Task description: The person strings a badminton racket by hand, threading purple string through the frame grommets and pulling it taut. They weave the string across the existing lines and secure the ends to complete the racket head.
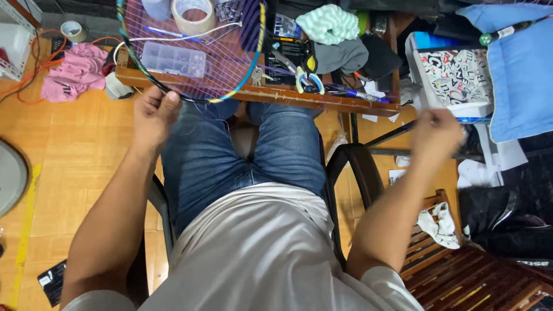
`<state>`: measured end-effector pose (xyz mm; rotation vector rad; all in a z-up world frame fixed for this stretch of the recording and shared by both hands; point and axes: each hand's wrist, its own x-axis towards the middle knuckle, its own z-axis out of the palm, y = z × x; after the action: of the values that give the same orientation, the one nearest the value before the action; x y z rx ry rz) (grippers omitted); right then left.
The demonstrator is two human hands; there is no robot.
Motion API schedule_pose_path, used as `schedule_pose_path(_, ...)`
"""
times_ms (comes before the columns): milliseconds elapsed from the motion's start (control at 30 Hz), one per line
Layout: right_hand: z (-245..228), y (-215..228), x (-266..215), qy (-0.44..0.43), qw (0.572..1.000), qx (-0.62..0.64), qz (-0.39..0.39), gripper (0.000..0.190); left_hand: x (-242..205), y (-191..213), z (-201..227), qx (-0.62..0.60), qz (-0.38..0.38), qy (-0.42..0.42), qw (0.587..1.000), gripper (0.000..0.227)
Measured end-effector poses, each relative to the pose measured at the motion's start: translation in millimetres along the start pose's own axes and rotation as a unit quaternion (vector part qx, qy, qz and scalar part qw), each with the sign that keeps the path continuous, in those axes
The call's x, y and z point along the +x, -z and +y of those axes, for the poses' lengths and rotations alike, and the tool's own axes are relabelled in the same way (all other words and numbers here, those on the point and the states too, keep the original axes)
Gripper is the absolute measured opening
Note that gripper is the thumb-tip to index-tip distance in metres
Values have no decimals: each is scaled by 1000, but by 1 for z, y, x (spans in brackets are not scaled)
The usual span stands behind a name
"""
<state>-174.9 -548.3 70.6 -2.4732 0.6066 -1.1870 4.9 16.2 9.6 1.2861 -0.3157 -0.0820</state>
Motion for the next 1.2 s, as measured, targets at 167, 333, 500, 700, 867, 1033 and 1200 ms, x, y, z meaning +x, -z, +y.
schedule_pose_path(167,63,53,-7,-76,982,-170,-12,19,0,2,4,-24,-6,-12,1000,15)
schedule_pose_path(333,-36,27,-11,123,992,-13,-1,28,-3,-7,-2,-28,-18,10,999,14)
schedule_pose_path(500,-200,-10,-32,76,937,283,-191,19,-7,-17,-4,70,-15,0,997,10)
schedule_pose_path(700,-283,-23,-54,35,883,397,-248,31,-16,-37,15,29,-37,19,999,25)
schedule_pose_path(867,-273,-38,-66,-41,817,515,-256,33,-12,-30,8,-45,-54,9,997,39)
schedule_pose_path(1033,-267,-45,-68,-94,782,559,-260,34,-12,-32,10,-40,-73,5,997,38)
schedule_pose_path(1200,-263,-55,-73,-103,778,556,-273,24,-14,-42,26,-13,-71,8,997,43)
